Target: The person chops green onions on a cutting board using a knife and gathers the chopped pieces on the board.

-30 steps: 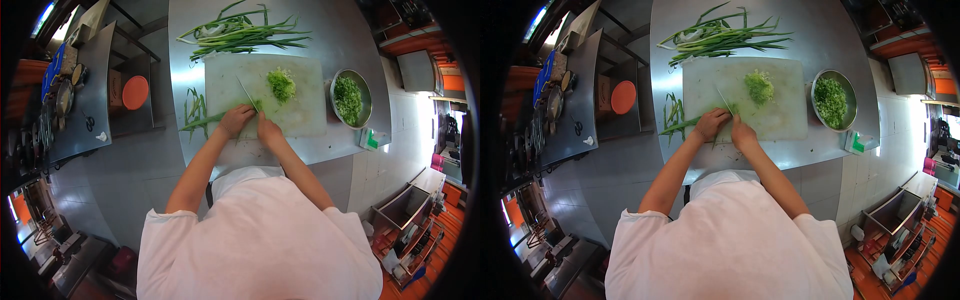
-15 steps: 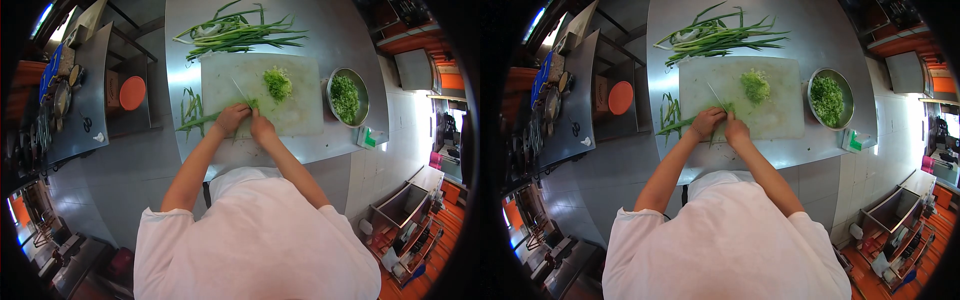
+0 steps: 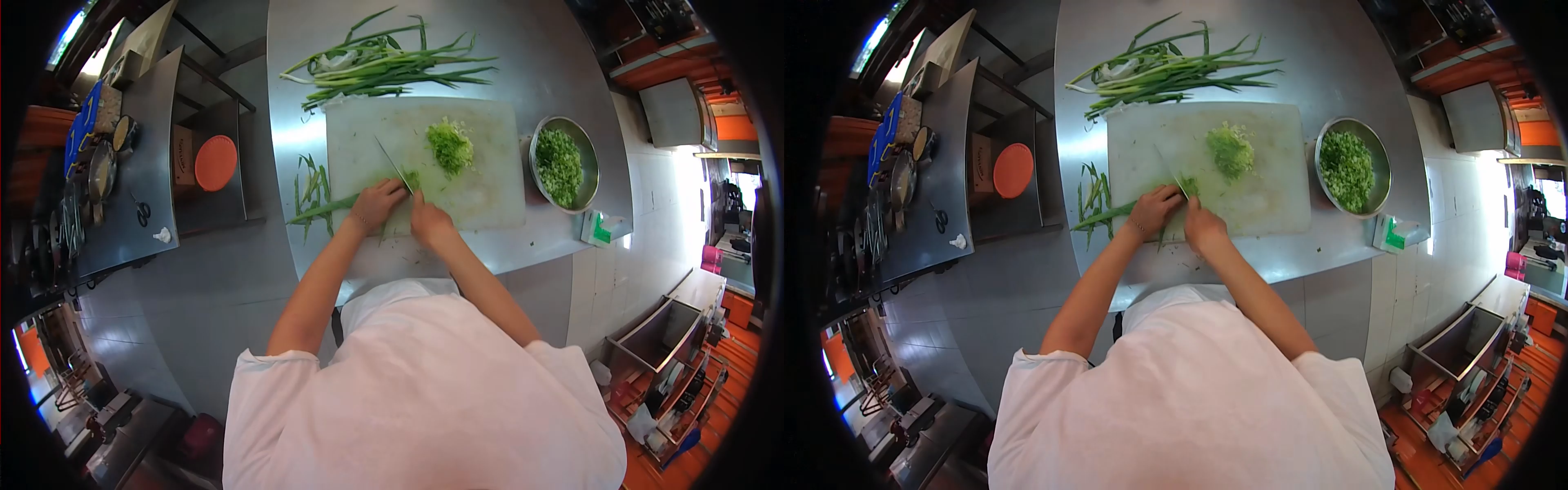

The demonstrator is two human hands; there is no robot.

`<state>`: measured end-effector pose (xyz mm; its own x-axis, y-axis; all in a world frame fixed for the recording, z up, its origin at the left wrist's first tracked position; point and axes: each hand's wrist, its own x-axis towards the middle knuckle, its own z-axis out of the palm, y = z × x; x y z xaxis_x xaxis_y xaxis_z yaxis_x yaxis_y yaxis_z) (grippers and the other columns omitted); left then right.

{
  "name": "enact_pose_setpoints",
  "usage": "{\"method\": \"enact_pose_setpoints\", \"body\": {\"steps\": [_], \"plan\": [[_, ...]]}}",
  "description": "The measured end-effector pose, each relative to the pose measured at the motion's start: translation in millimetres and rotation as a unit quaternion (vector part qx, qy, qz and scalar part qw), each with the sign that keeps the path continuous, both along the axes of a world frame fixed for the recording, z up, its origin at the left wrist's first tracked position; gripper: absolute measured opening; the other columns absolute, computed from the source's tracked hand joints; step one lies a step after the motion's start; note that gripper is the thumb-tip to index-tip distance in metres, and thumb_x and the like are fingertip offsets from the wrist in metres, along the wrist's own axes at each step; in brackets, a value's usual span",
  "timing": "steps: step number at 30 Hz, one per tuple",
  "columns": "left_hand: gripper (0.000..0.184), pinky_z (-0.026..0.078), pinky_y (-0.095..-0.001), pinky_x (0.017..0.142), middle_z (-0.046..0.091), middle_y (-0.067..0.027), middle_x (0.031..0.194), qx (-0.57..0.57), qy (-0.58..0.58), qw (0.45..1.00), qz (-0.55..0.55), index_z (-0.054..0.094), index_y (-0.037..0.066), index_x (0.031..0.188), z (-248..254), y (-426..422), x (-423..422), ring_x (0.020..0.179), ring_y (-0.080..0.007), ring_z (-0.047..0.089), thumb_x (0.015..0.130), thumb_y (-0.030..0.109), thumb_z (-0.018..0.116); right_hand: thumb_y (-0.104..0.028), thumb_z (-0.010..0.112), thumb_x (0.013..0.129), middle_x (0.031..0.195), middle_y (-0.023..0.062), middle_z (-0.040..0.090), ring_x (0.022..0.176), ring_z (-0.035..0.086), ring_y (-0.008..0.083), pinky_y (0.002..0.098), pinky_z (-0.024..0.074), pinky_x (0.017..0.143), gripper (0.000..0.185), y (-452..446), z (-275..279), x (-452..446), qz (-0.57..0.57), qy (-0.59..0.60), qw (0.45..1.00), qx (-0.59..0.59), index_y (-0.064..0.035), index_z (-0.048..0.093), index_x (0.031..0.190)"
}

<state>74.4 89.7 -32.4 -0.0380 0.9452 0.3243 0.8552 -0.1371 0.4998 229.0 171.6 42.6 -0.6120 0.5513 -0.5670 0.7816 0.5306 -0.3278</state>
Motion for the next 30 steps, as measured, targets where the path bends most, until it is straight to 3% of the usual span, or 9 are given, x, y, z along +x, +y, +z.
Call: {"method": "enact_pose_setpoints", "body": {"steps": [1,4,7,10,12,16,19,30], "plan": [[0.019,0.058,-0.0397,0.078,0.066,-0.0036,0.110,0.006,-0.003,1.000,0.009,0.067,0.010,0.102,1.0,-0.2,1.3,0.098,-0.0270,0.066,0.084,0.008,0.070,-0.008,0.042,0.096,0.107,0.0347,0.069,0.098,0.069,0.0489,0.0547,0.0564,0.085,0.047,-2.9,3.2,6.2,-0.003,-0.004,1.000,0.001,0.0029,0.035,0.142],[0.018,0.058,-0.0394,0.076,0.066,-0.0036,0.110,0.016,-0.018,1.000,0.007,0.067,0.010,0.102,6.2,1.7,2.0,0.097,-0.0274,0.066,0.084,0.008,0.070,-0.011,0.040,0.100,0.110,0.0313,0.070,0.104,0.069,0.0472,0.0544,0.0547,0.091,0.032,2.5,-17.4,-4.6,-0.034,-0.019,0.999,-0.016,-0.0025,0.042,0.131],[0.018,0.058,-0.0396,0.078,0.067,-0.0042,0.111,-0.034,-0.013,0.999,-0.005,0.067,0.011,0.102,10.4,2.6,-2.4,0.098,-0.0276,0.067,0.085,0.008,0.070,-0.011,0.040,0.100,0.112,0.0326,0.069,0.106,0.069,0.0470,0.0542,0.0538,0.094,0.035,11.7,-15.5,-20.4,-0.010,-0.014,1.000,-0.020,-0.0025,0.041,0.134],[0.018,0.058,-0.0402,0.079,0.067,-0.0054,0.111,0.021,-0.044,0.999,0.002,0.066,0.010,0.102,8.1,4.1,-1.3,0.098,-0.0287,0.067,0.085,0.008,0.070,-0.011,0.040,0.099,0.112,0.0323,0.069,0.106,0.069,0.0466,0.0545,0.0539,0.093,0.034,2.7,4.2,-4.8,0.005,-0.033,0.999,-0.022,-0.0035,0.041,0.133],[0.018,0.058,-0.0408,0.079,0.066,-0.0062,0.110,0.033,-0.046,0.998,0.007,0.066,0.010,0.102,6.0,7.5,-3.5,0.098,-0.0296,0.067,0.085,0.007,0.070,-0.011,0.041,0.099,0.113,0.0325,0.069,0.106,0.069,0.0464,0.0545,0.0538,0.094,0.035,3.3,-21.1,-6.1,-0.023,-0.018,0.999,-0.014,-0.0036,0.041,0.133],[0.018,0.057,-0.0411,0.080,0.066,-0.0071,0.108,-0.007,-0.046,0.999,0.000,0.066,0.010,0.101,4.2,4.2,-2.1,0.098,-0.0308,0.066,0.084,0.007,0.071,-0.010,0.044,0.098,0.116,0.0320,0.068,0.109,0.068,0.0456,0.0546,0.0529,0.096,0.041,12.4,-23.9,-22.6,-0.009,-0.024,0.999,-0.022,-0.0035,0.038,0.138],[0.020,0.056,-0.0419,0.079,0.066,-0.0074,0.108,0.038,-0.070,0.997,0.003,0.066,0.009,0.101,10.0,3.5,-0.2,0.096,-0.0315,0.066,0.082,0.005,0.071,-0.010,0.045,0.098,0.115,0.0319,0.069,0.108,0.069,0.0459,0.0545,0.0538,0.094,0.042,6.6,-1.6,-5.9,0.006,-0.036,0.999,-0.014,-0.0026,0.037,0.139],[0.021,0.056,-0.0430,0.077,0.065,-0.0084,0.106,0.052,-0.069,0.996,0.009,0.066,0.008,0.100,4.1,6.4,-2.3,0.094,-0.0318,0.065,0.081,0.003,0.071,-0.013,0.044,0.099,0.111,0.0312,0.070,0.105,0.070,0.0456,0.0539,0.0551,0.091,0.048,1.8,-14.6,-2.7,0.006,-0.031,0.999,0.002,-0.0011,0.035,0.144]]}}
